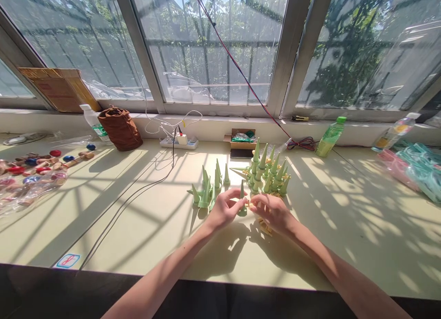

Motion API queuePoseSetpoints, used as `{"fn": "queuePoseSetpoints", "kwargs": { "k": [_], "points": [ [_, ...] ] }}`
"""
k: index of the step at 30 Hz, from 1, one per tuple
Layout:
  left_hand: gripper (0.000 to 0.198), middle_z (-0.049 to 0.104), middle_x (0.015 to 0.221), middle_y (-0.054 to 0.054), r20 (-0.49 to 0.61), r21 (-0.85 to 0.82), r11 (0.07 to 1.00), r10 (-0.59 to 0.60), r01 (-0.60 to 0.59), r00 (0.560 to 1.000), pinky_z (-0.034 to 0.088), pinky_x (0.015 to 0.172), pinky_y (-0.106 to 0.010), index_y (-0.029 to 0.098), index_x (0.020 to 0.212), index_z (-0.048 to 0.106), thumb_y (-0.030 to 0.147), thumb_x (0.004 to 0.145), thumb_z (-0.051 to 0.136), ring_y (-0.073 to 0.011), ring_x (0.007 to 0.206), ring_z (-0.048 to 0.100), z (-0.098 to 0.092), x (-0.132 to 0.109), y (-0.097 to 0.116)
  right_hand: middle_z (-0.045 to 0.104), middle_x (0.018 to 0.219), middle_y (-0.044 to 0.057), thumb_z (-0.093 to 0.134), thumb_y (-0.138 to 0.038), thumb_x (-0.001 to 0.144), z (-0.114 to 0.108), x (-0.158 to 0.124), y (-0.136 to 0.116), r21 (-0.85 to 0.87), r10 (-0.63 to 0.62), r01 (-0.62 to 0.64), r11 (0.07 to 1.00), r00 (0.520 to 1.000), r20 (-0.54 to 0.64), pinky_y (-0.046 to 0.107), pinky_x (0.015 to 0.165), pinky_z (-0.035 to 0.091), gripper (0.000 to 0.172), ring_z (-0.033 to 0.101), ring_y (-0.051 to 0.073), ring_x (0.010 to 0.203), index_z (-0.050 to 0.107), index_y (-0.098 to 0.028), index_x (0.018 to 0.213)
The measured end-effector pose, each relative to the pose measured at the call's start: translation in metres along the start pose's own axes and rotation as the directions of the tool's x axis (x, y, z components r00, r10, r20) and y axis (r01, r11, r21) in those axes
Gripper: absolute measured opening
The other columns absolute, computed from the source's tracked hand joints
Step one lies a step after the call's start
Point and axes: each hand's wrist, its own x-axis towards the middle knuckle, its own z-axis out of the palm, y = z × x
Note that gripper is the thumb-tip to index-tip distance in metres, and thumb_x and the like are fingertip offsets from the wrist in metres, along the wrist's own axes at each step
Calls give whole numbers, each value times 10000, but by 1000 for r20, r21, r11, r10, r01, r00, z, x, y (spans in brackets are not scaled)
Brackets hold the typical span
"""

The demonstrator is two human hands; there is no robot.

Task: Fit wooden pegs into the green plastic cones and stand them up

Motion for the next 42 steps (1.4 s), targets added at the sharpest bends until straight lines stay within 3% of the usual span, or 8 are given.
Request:
{"fn": "queuePoseSetpoints", "kwargs": {
  "k": [4,10,17,28,36,42],
  "points": [
    [290,692,881,-67,-22,-35,999,-29,29,999,448,446,-186,119,1009,659,376,874,649,-80,551,569,0,1,2,624,793,22,560,-310,945,0,0,0,23,-12,13,1000,999,-30,266,566,433,133,507,120,556,615,-194,909],
    [282,685,893,-69,22,-19,1000,18,-17,1000,485,512,-199,121,1002,653,378,886,636,-116,660,615,0,1,-3,568,732,12,516,-276,962,2,-1,3,-23,-54,54,998,999,-9,256,564,394,183,482,124,572,599,-184,828],
    [217,649,888,-52,88,51,998,37,-42,995,316,435,-189,124,1001,616,322,918,588,-48,516,443,-1,-3,-9,544,723,22,500,-239,967,0,-1,2,-54,-90,92,994,995,36,262,577,376,189,464,139,606,600,-183,816],
    [161,545,705,10,149,78,995,49,-61,988,250,472,-217,138,1007,627,263,924,571,-60,521,362,-3,-4,-8,556,740,37,425,-267,998,0,-3,1,-57,-64,68,996,995,72,278,578,359,281,457,145,622,602,-182,797],
    [179,628,828,-29,156,56,996,65,-75,986,299,499,-212,136,1037,664,218,894,594,-66,566,416,-4,-4,-7,569,719,35,430,-251,970,0,-3,1,-66,-55,60,996,996,66,275,583,366,250,471,146,617,605,-179,806],
    [162,627,833,-39,143,33,998,51,-57,988,407,503,-197,139,1009,647,223,903,559,-87,603,496,-3,-4,-4,525,670,7,505,-260,939,-1,-3,-2,-85,-46,47,995,999,5,260,564,352,213,427,122,566,560,-174,752]
  ]
}}
